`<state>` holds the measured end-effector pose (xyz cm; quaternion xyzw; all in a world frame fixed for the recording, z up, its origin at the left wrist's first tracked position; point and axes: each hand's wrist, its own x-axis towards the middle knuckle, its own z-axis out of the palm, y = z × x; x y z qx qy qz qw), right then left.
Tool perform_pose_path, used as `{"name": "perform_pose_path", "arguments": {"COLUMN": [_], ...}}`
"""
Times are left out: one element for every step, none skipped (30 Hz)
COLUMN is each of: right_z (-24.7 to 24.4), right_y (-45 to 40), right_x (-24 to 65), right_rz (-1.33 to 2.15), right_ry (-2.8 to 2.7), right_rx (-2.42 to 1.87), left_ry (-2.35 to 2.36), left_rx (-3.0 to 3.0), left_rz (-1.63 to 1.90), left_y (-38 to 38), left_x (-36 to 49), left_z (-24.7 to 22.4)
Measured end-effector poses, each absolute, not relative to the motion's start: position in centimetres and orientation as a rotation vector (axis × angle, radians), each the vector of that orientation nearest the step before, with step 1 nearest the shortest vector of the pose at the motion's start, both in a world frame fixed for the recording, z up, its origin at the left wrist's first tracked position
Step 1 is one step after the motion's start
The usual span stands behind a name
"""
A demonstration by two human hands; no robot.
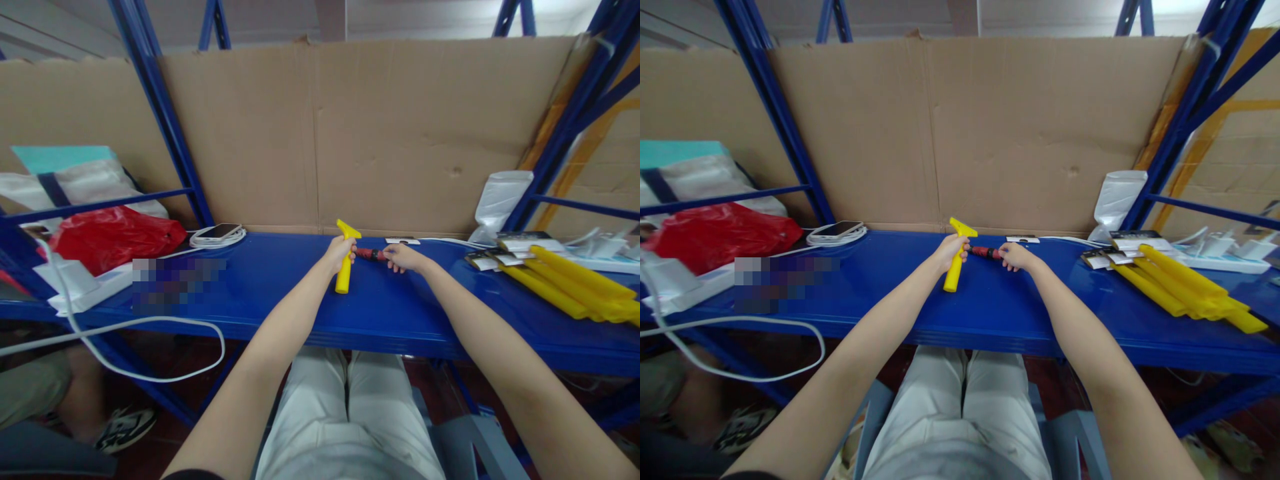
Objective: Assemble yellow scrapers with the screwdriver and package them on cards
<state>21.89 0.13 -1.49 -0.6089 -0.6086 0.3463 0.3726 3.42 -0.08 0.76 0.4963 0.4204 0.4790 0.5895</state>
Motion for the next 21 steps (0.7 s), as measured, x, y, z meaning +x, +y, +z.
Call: {"name": "perform_pose_path", "arguments": {"right_z": [-1.4, -1.3, -1.2, -1.1, -1.1, -1.2, -1.3, -1.5, -1.8, -2.1, -2.4, -2.7, -3.0, -3.2, -3.4, -3.5, -3.6, -3.7, -3.7, -3.7, -3.7], "right_y": [0.3, 0.6, 0.8, 1.0, 1.2, 1.4, 1.5, 1.7, 1.8, 1.9, 2.0, 2.1, 2.2, 2.3, 2.4, 2.5, 2.6, 2.6, 2.7, 2.7, 2.7], "right_x": [22.2, 22.5, 23.0, 23.6, 24.3, 25.1, 25.8, 26.6, 27.2, 27.8, 28.3, 28.7, 28.9, 28.9, 28.9, 28.8, 28.6, 28.3, 28.1, 27.9, 27.7], "right_rz": [0.81, 0.709, 0.586, 0.448, 0.309, 0.19, 0.119, 0.096, 0.098, 0.12, 0.141, 0.161, 0.175, 0.18, 0.18, 0.178, 0.175, 0.173, 0.168, 0.162, 0.153], "right_ry": [-1.605, -1.641, -1.669, -1.683, -1.695, -1.712, -1.726, -1.738, -1.739, -1.74, -1.74, -1.742, -1.744, -1.748, -1.754, -1.76, -1.766, -1.772, -1.778, -1.785, -1.793], "right_rx": [-1.587, -1.613, -1.645, -1.672, -1.706, -1.777, -1.865, -1.948, -2.026, -2.087, -2.121, -2.137, -2.145, -2.14, -2.13, -2.122, -2.118, -2.118, -2.126, -2.145, -2.17], "left_ry": [0.978, 0.978, 0.978, 0.979, 0.98, 0.981, 0.983, 0.985, 0.987, 0.987, 0.985, 0.983, 0.98, 0.98, 0.981, 0.984, 0.989, 0.991, 0.994, 0.994, 0.993], "left_rx": [1.156, 1.157, 1.16, 1.163, 1.165, 1.166, 1.165, 1.164, 1.164, 1.165, 1.167, 1.169, 1.17, 1.171, 1.171, 1.172, 1.172, 1.174, 1.177, 1.18, 1.183], "left_rz": [1.115, 1.115, 1.114, 1.113, 1.111, 1.11, 1.11, 1.11, 1.11, 1.11, 1.109, 1.107, 1.105, 1.102, 1.1, 1.098, 1.097, 1.097, 1.097, 1.096, 1.095], "left_y": [-0.1, -0.1, -0.1, -0.1, -0.2, -0.2, -0.2, -0.2, -0.2, -0.2, -0.2, -0.2, -0.2, -0.3, -0.3, -0.3, -0.3, -0.3, -0.3, -0.2, -0.2], "left_x": [3.4, 3.4, 3.4, 3.4, 3.4, 3.4, 3.4, 3.4, 3.4, 3.4, 3.4, 3.4, 3.4, 3.4, 3.4, 3.4, 3.4, 3.5, 3.5, 3.5, 3.5], "left_z": [0.8, 0.8, 0.8, 0.8, 0.8, 0.8, 0.8, 0.8, 0.8, 0.8, 0.8, 0.9, 0.9, 0.9, 0.9, 0.9, 0.9, 0.9, 0.9, 0.9, 0.9]}}
